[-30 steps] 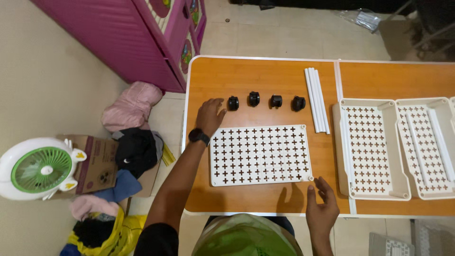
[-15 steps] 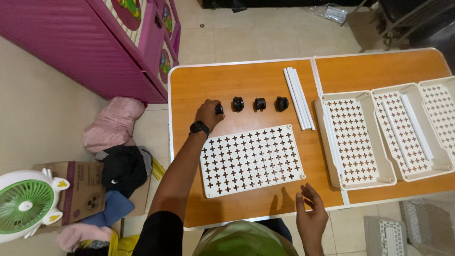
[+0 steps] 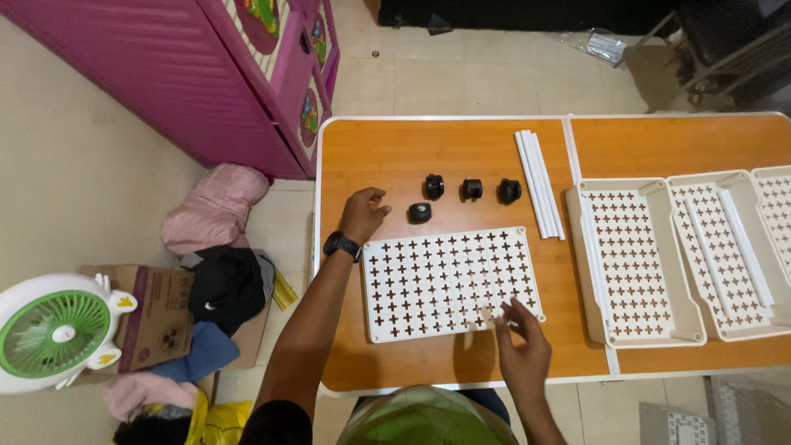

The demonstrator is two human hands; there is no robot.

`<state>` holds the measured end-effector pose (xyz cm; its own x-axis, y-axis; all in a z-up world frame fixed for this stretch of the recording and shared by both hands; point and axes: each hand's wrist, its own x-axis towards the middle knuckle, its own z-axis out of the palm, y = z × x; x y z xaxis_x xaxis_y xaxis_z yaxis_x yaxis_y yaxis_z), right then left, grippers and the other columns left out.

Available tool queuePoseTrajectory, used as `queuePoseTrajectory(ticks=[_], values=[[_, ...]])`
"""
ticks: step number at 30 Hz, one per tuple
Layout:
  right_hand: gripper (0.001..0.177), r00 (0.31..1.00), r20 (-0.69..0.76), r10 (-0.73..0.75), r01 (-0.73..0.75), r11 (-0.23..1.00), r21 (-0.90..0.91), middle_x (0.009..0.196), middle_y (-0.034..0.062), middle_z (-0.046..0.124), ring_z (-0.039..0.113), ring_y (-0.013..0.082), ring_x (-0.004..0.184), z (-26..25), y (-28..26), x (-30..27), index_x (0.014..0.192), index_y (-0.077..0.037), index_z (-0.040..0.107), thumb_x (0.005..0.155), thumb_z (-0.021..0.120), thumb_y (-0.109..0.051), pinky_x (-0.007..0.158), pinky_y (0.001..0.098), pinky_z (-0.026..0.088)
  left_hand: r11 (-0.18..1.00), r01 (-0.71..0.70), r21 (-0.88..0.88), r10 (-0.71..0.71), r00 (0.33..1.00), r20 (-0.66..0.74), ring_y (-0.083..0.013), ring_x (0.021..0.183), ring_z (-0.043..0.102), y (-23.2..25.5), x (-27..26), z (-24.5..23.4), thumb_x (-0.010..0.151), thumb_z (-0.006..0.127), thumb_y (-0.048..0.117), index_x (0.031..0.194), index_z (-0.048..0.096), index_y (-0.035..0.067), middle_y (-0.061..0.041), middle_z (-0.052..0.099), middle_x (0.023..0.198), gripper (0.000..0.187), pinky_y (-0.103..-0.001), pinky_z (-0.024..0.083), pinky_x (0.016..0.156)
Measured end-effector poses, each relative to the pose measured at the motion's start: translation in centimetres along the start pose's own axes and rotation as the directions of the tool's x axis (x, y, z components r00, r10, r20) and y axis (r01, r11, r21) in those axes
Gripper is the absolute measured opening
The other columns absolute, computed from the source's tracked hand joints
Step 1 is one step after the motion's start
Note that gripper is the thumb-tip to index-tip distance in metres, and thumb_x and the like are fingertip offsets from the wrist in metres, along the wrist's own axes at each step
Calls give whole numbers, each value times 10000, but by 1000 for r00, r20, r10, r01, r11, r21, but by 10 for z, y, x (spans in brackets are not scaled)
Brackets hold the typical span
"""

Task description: The person removes black caster wheels and white plastic rods from a perforated tray, then attaches the wheels to the corners of the tray. The person handles the components one at a time and secures each wheel to the tray's corners.

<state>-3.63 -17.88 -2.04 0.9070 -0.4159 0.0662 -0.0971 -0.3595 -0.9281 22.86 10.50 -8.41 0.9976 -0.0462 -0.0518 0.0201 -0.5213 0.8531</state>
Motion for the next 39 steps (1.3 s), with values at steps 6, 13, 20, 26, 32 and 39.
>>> queuePoseTrajectory(ticks=[6,13,20,26,32,39], values=[[407,997,71,-21,26,997,-75,1178,111,758,730,159,990,19,-20,37,1343,-34,636,949,697,-115,755,285,572,951,-270,153,258,962,90,-288,1055,713,7,4,22,885,725,59,1208,698,65,-144,681,1183,324,-386,561,939],[418,997,74,28,-36,994,101,1187,128,739,699,161,981,14,-12,36,1352,-19,621,949,683,-111,774,290,578,918,-171,357,132,982,132,-353,1059,633,36,9,55,797,830,360,1141,646,54,-164,655,1114,496,-478,513,904],[406,997,32,68,-68,998,2,1143,131,753,719,171,980,-3,12,12,1328,-11,643,940,694,-118,853,305,578,880,-47,472,50,999,6,-388,981,639,33,24,110,651,888,496,1073,610,22,-187,651,1042,693,-522,489,849],[416,986,42,160,-159,987,-9,1146,113,765,726,182,966,-6,13,3,1323,-27,644,926,704,-135,837,318,574,911,-131,390,117,991,60,-365,889,713,29,21,108,682,832,313,930,718,53,-170,738,917,377,-501,544,826],[433,980,156,121,-133,989,68,1157,134,764,729,188,994,9,6,9,1362,-37,623,945,683,-139,864,321,581,985,-166,-51,165,986,-10,-267,871,738,66,-34,51,750,856,250,975,723,25,-142,760,909,346,-395,586,783],[520,882,443,160,-349,854,386,1195,177,732,743,239,1016,40,-36,30,1488,-77,436,1012,552,-253,912,380,592,734,-119,-669,172,985,13,-154,1050,707,112,-137,22,884,813,96,1232,595,4,-103,730,1138,421,-305,587,936]])
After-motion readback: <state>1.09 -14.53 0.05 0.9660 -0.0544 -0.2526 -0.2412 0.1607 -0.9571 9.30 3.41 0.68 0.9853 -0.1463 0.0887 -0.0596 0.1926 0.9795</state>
